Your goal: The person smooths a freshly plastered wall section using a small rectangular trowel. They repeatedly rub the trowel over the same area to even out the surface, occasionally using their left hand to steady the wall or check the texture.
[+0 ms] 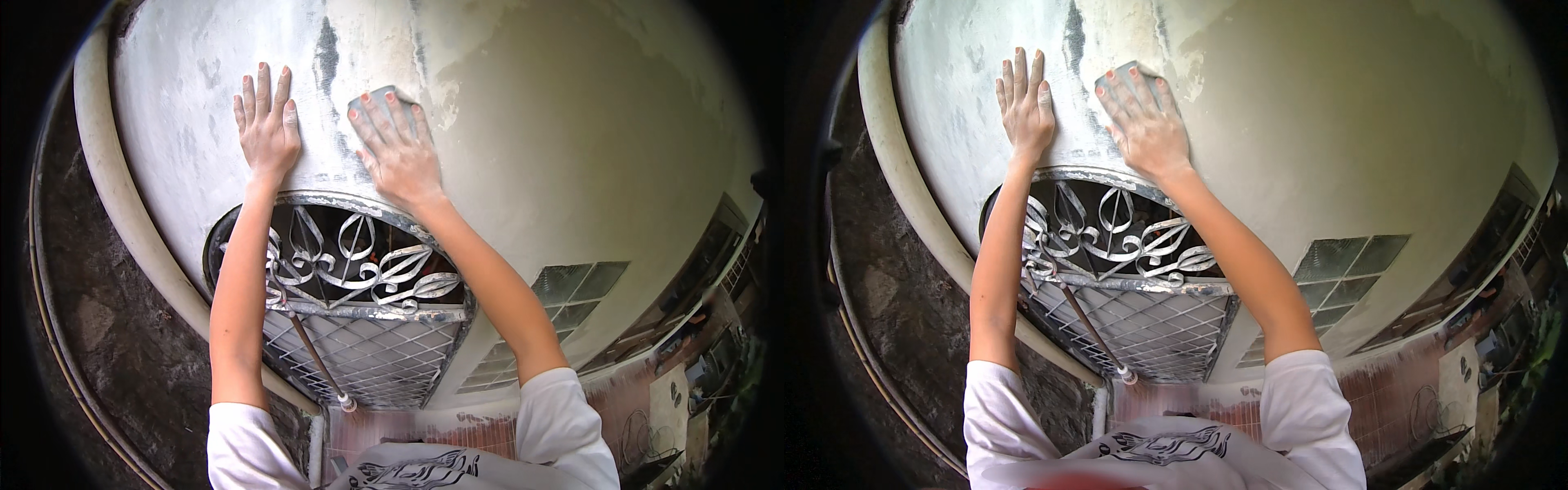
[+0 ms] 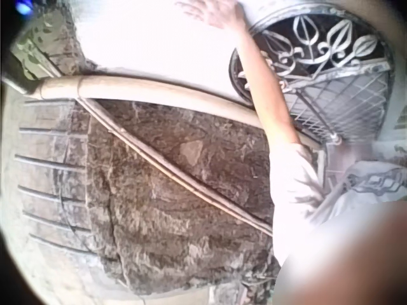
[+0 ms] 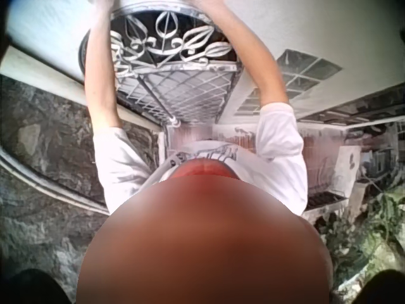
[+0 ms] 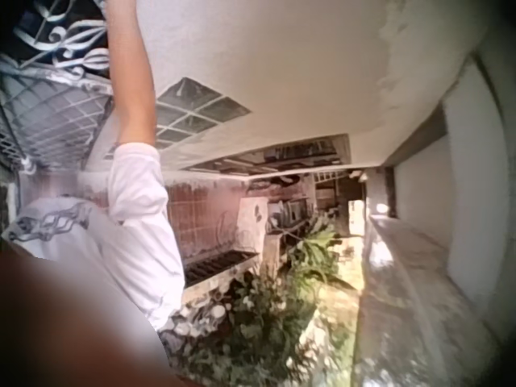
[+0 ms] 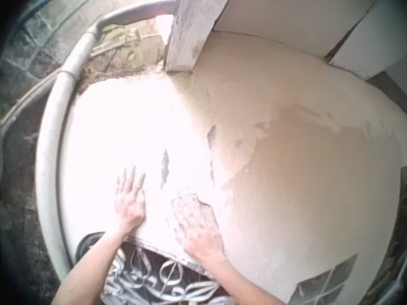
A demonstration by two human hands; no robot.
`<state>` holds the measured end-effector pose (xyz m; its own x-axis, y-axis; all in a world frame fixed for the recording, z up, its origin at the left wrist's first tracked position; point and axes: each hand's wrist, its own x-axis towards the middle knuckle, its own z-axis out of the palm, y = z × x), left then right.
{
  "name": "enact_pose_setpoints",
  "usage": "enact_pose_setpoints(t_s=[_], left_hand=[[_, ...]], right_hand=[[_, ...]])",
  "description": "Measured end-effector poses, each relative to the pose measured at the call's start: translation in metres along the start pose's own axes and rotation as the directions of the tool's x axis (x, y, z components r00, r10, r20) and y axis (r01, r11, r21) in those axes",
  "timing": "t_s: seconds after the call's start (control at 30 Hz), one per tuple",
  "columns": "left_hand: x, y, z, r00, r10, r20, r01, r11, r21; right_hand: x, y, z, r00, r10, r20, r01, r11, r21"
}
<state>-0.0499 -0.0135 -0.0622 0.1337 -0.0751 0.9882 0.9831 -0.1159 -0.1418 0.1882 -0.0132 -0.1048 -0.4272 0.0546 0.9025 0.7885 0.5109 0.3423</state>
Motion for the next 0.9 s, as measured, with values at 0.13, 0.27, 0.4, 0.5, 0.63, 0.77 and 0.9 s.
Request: enact_pose_setpoints(t_s=[0.13,0.27,0.4,0.5,0.63,0.77,0.9], left_hand=[[-0.001,-0.002,0.0,1.0,0.011,-0.005,-0.011,1.0,0.0],[-0.003,-0.002,0.0,1.0,0.002,0.001,-0.002,1.0,-0.012],[-0.011,-0.007,-0.002,0.999,0.011,0.033,-0.012,1.0,0.006],[-0.018,-0.02,-0.007,0.997,0.048,0.067,-0.049,0.999,0.013],[-0.024,-0.044,-0.022,0.984,0.082,0.16,-0.097,0.992,0.084],[-0.029,-0.056,-0.029,0.992,0.081,0.098,-0.088,0.994,0.069],[-0.03,-0.055,-0.028,0.994,0.047,0.099,-0.052,0.998,0.048]], right_hand=[[-0.027,-0.004,0.005,0.969,-0.202,0.145,0.197,0.979,0.05],[0.017,0.021,-0.002,0.983,-0.181,0.04,0.183,0.982,-0.053],[0.074,0.043,-0.011,0.986,0.038,-0.161,-0.041,0.999,-0.015],[0.078,0.032,-0.008,0.98,0.12,-0.158,-0.116,0.993,0.034],[0.027,0.0,0.0,0.999,-0.033,0.018,0.033,0.999,0.018],[0.01,0.0,0.007,0.984,-0.15,0.094,0.152,0.988,-0.011],[0.082,0.021,0.0,0.995,-0.076,-0.059,0.072,0.995,-0.065]])
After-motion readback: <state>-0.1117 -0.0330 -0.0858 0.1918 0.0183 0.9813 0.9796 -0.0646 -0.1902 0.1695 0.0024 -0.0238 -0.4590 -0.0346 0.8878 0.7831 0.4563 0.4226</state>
